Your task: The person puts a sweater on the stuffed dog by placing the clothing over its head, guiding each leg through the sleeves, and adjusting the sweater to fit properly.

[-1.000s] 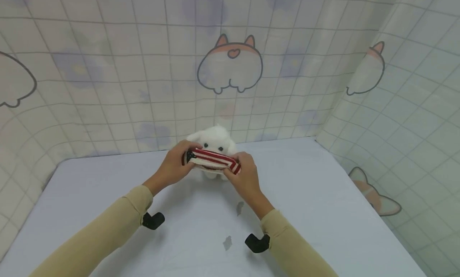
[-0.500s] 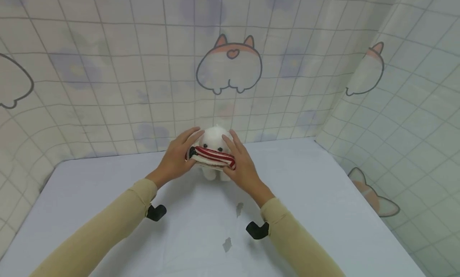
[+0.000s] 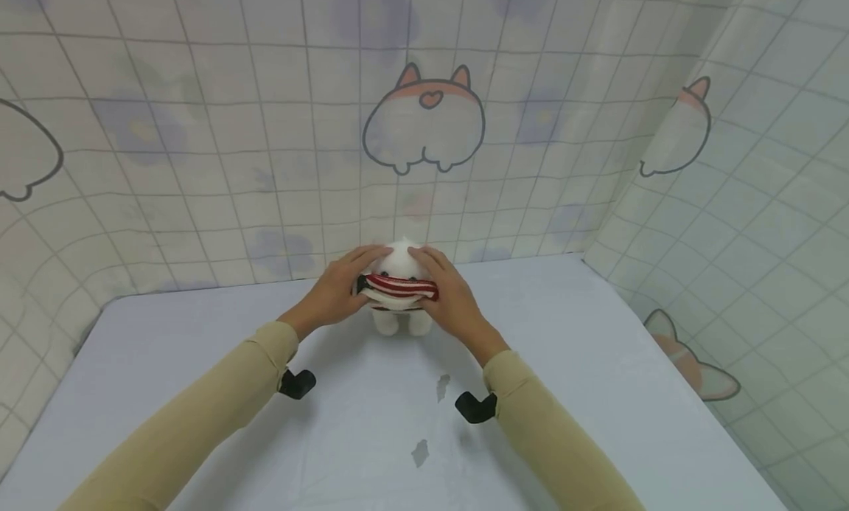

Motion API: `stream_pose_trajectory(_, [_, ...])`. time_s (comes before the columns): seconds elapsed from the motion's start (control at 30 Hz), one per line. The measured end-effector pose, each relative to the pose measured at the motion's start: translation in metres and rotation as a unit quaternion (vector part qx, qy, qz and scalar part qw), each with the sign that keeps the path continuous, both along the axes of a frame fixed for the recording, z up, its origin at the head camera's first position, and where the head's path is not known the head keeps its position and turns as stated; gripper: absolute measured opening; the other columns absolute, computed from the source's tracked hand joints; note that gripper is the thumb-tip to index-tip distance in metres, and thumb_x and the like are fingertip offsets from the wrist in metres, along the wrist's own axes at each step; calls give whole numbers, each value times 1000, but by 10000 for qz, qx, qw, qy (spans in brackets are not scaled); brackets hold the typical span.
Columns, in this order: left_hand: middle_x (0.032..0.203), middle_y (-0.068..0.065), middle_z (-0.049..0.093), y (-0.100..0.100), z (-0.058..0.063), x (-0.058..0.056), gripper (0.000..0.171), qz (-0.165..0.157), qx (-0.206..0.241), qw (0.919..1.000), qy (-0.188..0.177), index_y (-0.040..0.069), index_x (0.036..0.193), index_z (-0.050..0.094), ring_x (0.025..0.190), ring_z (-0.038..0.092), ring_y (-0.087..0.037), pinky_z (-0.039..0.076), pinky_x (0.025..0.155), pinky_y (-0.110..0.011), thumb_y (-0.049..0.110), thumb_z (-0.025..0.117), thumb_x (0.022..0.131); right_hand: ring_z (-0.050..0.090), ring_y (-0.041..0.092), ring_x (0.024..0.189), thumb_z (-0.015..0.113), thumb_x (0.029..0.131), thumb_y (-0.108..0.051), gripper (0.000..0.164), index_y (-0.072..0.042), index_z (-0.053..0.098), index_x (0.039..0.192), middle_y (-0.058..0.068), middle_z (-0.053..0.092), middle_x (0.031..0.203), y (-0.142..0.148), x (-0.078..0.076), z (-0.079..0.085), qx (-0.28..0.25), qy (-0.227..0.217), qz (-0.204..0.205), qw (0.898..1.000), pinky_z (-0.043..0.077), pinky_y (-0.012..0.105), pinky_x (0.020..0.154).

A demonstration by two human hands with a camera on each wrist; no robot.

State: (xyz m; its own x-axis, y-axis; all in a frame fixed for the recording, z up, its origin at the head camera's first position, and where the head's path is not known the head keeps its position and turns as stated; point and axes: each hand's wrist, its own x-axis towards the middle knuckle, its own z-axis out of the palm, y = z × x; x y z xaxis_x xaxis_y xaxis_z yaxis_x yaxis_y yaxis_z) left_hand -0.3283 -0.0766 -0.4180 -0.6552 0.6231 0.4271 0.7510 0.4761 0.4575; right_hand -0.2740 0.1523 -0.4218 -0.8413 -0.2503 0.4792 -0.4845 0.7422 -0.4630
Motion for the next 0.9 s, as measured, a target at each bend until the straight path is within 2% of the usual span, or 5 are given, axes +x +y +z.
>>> stream_pose_trajectory(0.27, [144, -5, 47, 2, 2, 4, 67, 22, 190, 9987, -464, 18, 140, 46, 138, 42, -27, 37, 112, -48, -6, 68, 82, 49, 22, 132, 70, 79, 9, 65, -18, 53, 135, 4, 54, 137, 3, -6, -2, -594, -231, 12, 9980, 41, 38, 110])
stream_pose_trajectory(0.43, [134, -6, 57, 2, 1, 4, 53, 42, 392, 9948, -943, 15, 127, 54, 130, 50, -25, 42, 108, -48, -7, 69, 81, 59, 22, 121, 66, 81, 9, 48, -15, 63, 122, 6, 64, 126, 3, -5, -1, -999, -432, -138, 9940, 49, 40, 100])
stream_pose_trajectory(0.63, [128, -6, 61, 3, 0, 5, 43, 48, 592, 9838, -1691, 12, 120, 61, 126, 54, -26, 47, 102, -48, -8, 63, 82, 63, 20, 112, 65, 83, 9, 36, -14, 69, 111, 5, 70, 117, 4, -3, 1, -1179, -754, -223, 9899, 54, 39, 90])
stream_pose_trajectory(0.77, [130, -7, 61, 3, -1, 8, 40, 152, 539, 9735, -2218, 13, 118, 65, 128, 52, -28, 46, 103, -49, -5, 64, 83, 65, 19, 100, 64, 82, 7, 32, -14, 71, 107, 5, 72, 111, 5, -2, 1, -1227, -1101, -307, 9858, 55, 35, 81])
stream_pose_trajectory(0.9, [125, -6, 64, 4, -3, 8, 34, 126, 555, 9608, -2713, 14, 113, 68, 126, 53, -27, 45, 105, -49, -3, 64, 84, 63, 18, 88, 62, 82, 6, 28, -12, 71, 101, 6, 72, 102, 6, -1, -1, -1367, -1449, -315, 9794, 54, 29, 69])
